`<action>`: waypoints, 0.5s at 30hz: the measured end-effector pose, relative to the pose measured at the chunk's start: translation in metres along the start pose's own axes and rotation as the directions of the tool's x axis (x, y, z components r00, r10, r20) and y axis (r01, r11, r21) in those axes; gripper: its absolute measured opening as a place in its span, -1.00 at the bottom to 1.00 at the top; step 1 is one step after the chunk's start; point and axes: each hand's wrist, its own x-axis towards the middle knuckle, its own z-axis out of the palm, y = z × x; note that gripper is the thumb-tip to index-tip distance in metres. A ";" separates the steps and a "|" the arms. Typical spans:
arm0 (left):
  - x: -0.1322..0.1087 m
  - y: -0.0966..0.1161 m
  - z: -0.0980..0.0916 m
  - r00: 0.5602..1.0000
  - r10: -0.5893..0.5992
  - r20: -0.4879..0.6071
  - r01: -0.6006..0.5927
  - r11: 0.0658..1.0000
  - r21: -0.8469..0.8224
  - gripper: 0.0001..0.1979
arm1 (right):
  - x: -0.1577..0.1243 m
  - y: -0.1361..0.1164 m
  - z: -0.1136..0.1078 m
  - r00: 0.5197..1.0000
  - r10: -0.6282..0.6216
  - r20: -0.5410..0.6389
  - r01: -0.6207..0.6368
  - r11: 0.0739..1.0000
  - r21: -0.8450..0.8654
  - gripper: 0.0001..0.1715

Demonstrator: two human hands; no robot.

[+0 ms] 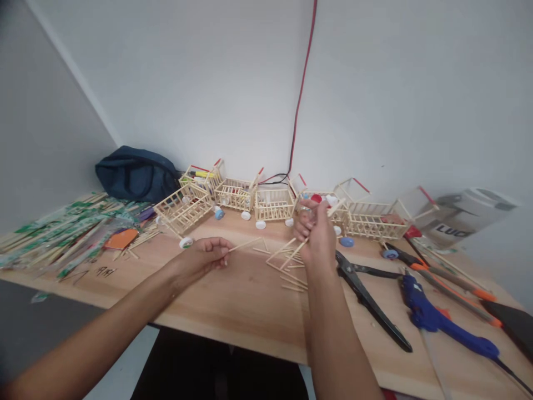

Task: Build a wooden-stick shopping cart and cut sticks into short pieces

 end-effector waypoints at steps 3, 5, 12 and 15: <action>-0.006 0.005 0.004 1.000 -0.028 0.013 0.029 0.988 -0.149 -0.63 | -0.005 0.014 0.010 0.968 0.217 0.129 -0.186 0.958 -0.219 -0.45; -0.009 0.008 0.005 0.999 -0.034 -0.004 0.032 0.981 -0.193 -0.64 | -0.010 0.024 0.017 0.941 0.284 0.184 -0.183 0.886 -0.426 -0.40; -0.019 0.009 0.005 0.998 0.033 -0.061 -0.042 0.988 -0.150 -0.68 | -0.018 0.046 0.026 0.903 0.198 0.382 0.235 0.518 -0.822 -0.60; -0.036 0.008 0.000 0.990 0.093 -0.106 -0.103 0.991 -0.086 -0.69 | -0.015 0.047 0.022 0.921 0.159 0.354 0.246 0.466 -0.850 -0.63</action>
